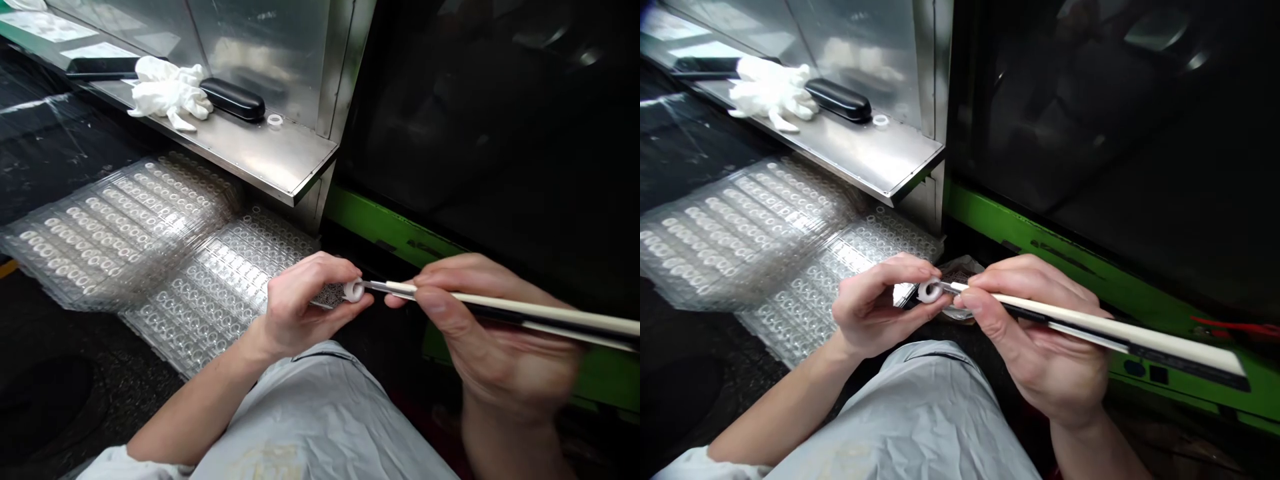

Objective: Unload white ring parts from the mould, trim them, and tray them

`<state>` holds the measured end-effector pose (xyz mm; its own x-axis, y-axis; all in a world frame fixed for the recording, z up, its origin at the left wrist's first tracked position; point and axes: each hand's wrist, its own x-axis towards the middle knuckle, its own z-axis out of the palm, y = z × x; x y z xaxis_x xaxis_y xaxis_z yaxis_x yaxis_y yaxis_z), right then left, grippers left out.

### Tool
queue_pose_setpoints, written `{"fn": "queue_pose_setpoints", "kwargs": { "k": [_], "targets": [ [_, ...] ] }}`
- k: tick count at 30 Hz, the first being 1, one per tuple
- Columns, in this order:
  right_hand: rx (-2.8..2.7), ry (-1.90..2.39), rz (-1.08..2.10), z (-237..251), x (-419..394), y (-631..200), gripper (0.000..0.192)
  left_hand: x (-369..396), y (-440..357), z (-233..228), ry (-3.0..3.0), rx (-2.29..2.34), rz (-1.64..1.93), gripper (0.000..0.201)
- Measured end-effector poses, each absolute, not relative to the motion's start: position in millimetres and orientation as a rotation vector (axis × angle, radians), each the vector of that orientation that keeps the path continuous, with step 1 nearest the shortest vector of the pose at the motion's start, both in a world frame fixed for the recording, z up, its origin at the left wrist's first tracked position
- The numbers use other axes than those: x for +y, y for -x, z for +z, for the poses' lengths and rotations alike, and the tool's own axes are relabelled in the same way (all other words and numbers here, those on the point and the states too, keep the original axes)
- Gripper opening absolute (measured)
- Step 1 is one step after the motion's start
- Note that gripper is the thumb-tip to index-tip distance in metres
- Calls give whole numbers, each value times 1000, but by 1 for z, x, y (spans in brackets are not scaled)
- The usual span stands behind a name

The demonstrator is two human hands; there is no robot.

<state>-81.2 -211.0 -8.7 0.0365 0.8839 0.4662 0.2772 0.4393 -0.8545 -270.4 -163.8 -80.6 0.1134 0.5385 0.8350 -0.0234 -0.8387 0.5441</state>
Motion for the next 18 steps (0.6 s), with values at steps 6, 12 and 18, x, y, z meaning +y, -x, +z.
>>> {"fn": "queue_pose_setpoints", "kwargs": {
  "k": [6, 12, 18],
  "targets": [
    [-1670, 1034, 433, -2, -200, 78, 8, -161, 277, -77, -2066, 529, 1718, 39],
    [-1703, 1079, 423, -5, -203, 75, 12, -159, 279, -74, -2214, 547, 1725, 30],
    [-1643, 1103, 482, -15, -206, 74, 7, -158, 279, -75, -2314, 525, 1715, 30]
  ]
}}
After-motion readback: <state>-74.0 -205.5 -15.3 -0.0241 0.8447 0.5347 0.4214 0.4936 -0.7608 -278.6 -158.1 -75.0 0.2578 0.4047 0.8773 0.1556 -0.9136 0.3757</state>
